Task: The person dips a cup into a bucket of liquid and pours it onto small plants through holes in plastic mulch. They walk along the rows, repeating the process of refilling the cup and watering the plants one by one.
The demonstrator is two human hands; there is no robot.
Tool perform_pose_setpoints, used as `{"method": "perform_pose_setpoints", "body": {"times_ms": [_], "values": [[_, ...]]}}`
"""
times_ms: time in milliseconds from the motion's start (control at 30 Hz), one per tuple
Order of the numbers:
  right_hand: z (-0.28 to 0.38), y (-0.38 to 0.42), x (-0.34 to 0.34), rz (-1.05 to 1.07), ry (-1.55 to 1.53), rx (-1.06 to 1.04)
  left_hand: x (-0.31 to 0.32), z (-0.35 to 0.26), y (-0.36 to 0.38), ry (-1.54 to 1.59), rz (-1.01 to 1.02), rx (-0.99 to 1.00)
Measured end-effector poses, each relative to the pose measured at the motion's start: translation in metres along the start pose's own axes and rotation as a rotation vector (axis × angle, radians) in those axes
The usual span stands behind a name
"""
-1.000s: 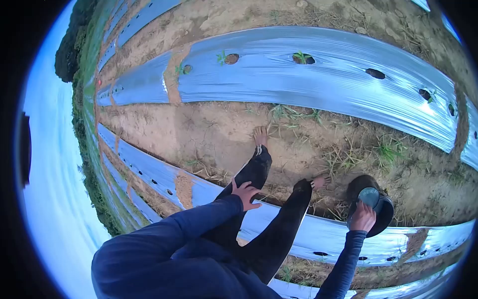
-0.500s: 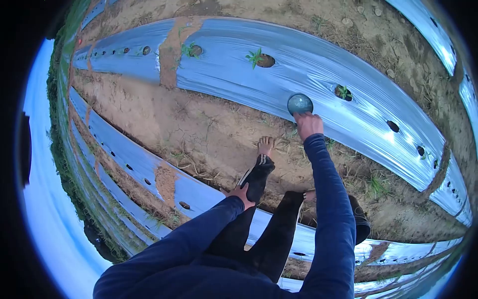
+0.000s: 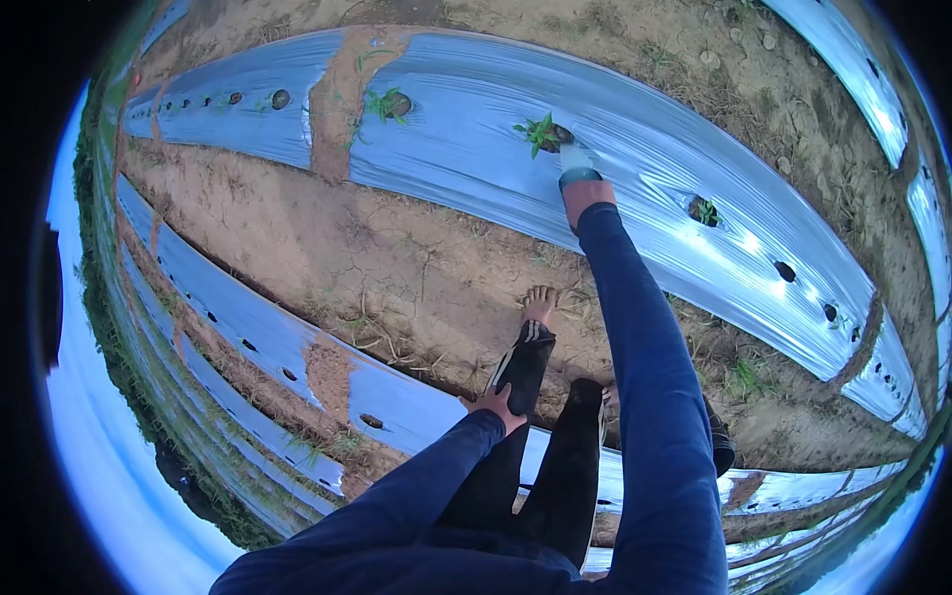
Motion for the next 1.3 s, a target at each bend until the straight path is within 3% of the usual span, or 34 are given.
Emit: {"method": "perform_pose_setpoints", "body": {"times_ms": [100,367,767,1033,1300], "values": [[-0.005,0.000,0.018,0.070,-0.050,0.035,-0.002,-0.003,0.000,-0.019,0.032,-0.011],[-0.046,0.094,0.023,-0.096,-0.282,0.271,0.000,-0.015,-0.012,-0.132,0.034,0.009],[-0.187,0.240,0.081,-0.024,-0.244,0.548,0.009,-0.045,-0.029,-0.205,-0.011,-0.016],[-0.263,0.240,0.107,0.018,-0.224,0.521,0.046,-0.068,-0.032,-0.281,-0.093,-0.063],[-0.281,0.240,0.101,0.009,-0.187,0.391,0.084,-0.111,-0.001,-0.247,-0.109,-0.175]]}}
Point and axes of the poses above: each hand's wrist, its own y-axis away from the middle knuckle, its own x-axis out of the palm, z = x × y, the point moved 7 cm from there along -y, towards the middle knuckle, and after that the axes turned 1 degree about -y, right-handed, at the moved point
